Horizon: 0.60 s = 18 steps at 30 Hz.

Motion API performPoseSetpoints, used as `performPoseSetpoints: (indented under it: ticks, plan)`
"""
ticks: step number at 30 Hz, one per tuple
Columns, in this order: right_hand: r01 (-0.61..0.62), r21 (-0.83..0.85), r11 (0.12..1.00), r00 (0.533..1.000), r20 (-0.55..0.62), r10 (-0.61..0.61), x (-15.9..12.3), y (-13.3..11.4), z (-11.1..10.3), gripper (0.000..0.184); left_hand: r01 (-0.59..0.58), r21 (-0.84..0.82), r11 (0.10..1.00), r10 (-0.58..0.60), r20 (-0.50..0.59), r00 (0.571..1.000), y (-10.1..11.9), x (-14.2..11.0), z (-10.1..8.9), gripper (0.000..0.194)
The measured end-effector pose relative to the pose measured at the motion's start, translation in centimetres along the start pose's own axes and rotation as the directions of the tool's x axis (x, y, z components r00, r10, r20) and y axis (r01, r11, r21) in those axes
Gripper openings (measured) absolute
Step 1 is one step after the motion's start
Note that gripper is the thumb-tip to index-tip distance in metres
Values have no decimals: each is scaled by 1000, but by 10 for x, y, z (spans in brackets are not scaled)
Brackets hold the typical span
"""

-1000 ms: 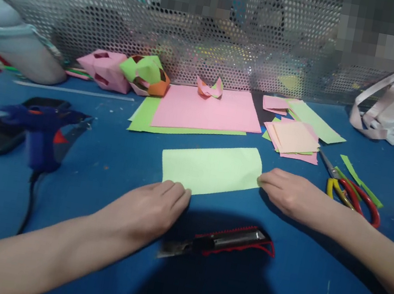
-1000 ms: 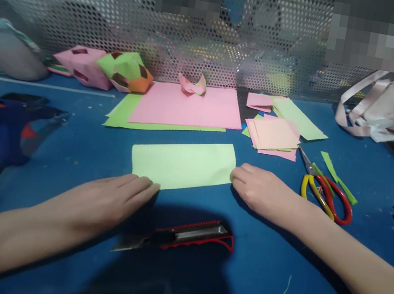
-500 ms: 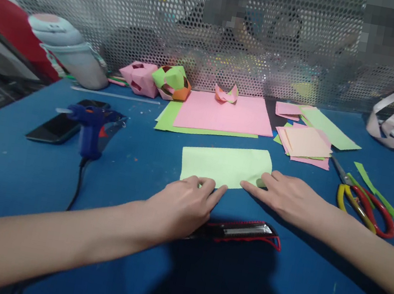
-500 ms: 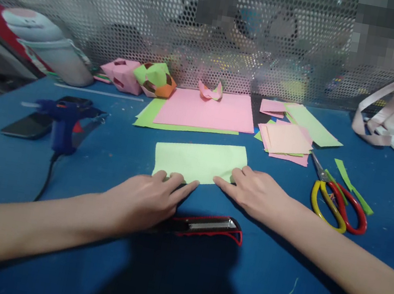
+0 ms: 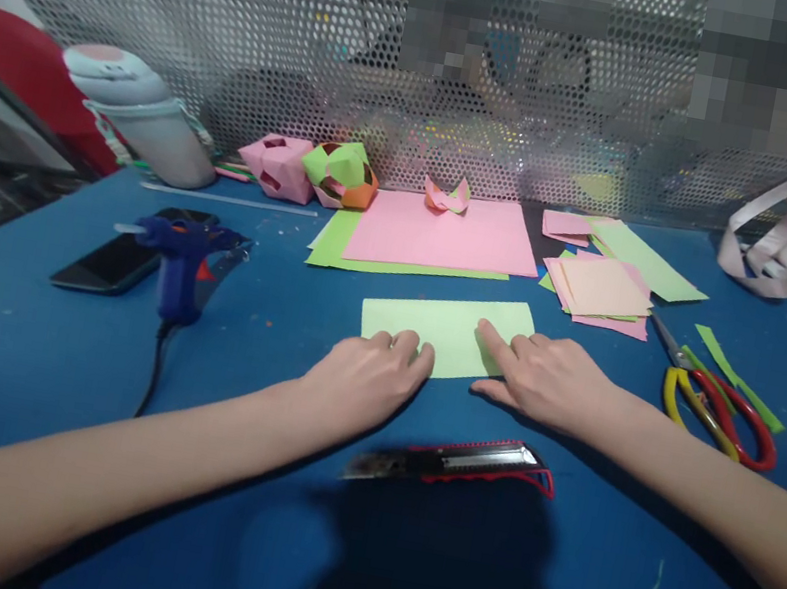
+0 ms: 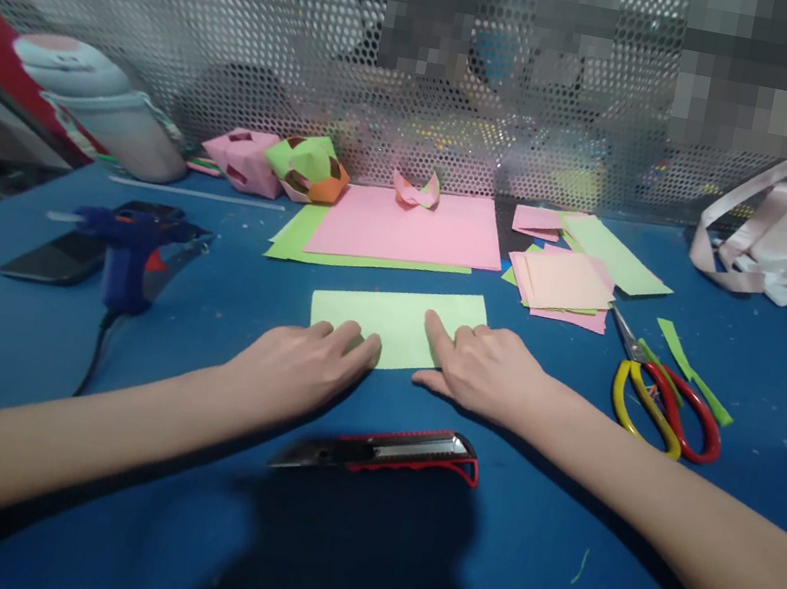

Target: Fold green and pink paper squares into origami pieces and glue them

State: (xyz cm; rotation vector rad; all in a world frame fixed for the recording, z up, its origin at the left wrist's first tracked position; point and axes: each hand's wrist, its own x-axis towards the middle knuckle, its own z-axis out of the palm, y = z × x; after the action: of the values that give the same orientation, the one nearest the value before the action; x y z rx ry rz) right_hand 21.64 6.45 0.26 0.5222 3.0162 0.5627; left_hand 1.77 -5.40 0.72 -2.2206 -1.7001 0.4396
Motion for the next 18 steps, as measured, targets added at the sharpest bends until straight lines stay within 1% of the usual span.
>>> performPoseSetpoints:
  ticks: [3,5,7,12,15,18]
  plan:
    - [-23,21,1000,998,60,22,10,-1,-2,64,20,-8,1000,-20,-16,1000,0,-1,1,24]
    - [-35,40,999,995,94,32,16,0,-1,62,39,-27,999,-40,-24,999,2,-2,-1,33]
    - [-44,60,997,993,113,37,22,2,1,61,30,-31,999,-30,-24,999,4,-5,-5,40]
    - [-77,74,994,988,136,66,29,7,5,60,-51,12,999,50,25,998,12,-10,-12,48]
    - [-83,67,994,987,145,73,29,7,4,59,-53,6,999,53,62,997,15,-8,-13,54]
    - [-69,57,996,990,124,62,25,6,3,58,-50,-7,999,50,58,997,16,-5,-13,58]
